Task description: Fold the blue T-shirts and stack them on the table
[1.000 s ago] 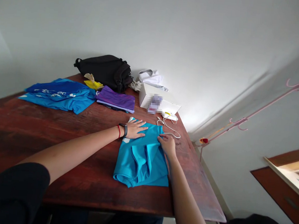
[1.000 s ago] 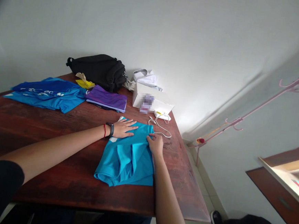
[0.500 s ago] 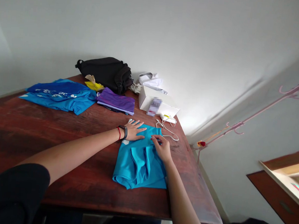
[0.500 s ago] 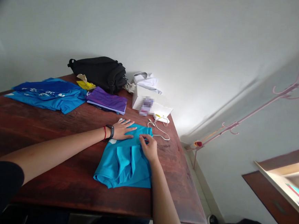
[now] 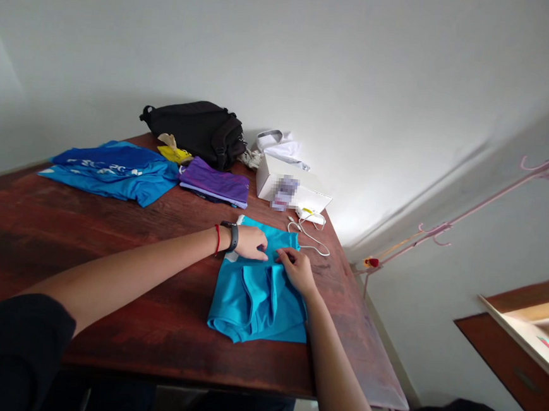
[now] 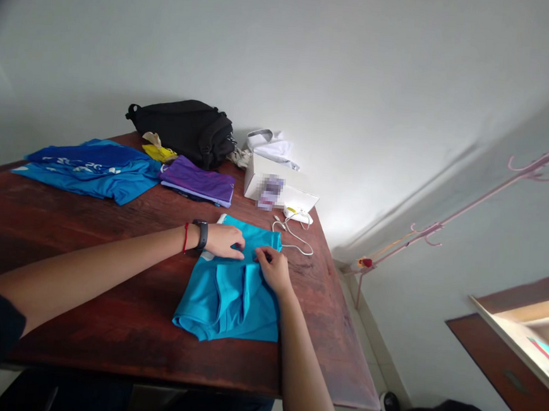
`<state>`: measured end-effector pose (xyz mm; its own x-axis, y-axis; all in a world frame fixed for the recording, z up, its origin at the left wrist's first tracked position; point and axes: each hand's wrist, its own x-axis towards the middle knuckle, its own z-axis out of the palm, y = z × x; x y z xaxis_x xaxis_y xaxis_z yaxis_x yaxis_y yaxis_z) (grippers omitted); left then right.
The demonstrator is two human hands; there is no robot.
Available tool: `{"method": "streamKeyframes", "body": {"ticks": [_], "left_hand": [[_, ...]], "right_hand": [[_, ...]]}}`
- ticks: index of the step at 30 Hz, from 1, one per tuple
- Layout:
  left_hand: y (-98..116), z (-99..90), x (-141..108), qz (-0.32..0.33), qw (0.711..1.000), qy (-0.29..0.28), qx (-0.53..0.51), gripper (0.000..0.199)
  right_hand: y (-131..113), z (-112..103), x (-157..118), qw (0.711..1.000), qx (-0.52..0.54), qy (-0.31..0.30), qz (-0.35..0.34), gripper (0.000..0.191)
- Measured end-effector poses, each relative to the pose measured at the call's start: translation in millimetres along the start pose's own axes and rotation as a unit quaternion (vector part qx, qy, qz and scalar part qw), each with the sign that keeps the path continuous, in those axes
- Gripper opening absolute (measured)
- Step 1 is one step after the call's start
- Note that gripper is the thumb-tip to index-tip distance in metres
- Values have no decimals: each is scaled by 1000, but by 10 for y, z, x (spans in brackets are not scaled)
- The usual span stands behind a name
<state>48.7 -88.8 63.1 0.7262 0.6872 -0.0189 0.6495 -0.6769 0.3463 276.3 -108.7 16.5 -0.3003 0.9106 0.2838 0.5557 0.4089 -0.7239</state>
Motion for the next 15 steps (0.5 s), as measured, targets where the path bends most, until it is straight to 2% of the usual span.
{"method": "streamKeyframes", "body": {"ticks": [4, 7, 12, 15], "left_hand": [[199, -31, -35, -7, 997, -29, -68, 40], [255, -26, -63, -22, 994, -65, -91, 59], [230, -63, -90, -34, 968, -173, -176, 87], [289, -100, -107, -11, 961, -151, -231, 88]], "right_hand": [[-39, -14, -1, 1000, 6, 2, 6, 43], [-56, -29, 1, 1000, 22, -1, 4, 44], [-25, -28, 7, 999, 37, 6, 2, 47], [-7, -51, 20, 999, 44, 23, 6, 45]]}}
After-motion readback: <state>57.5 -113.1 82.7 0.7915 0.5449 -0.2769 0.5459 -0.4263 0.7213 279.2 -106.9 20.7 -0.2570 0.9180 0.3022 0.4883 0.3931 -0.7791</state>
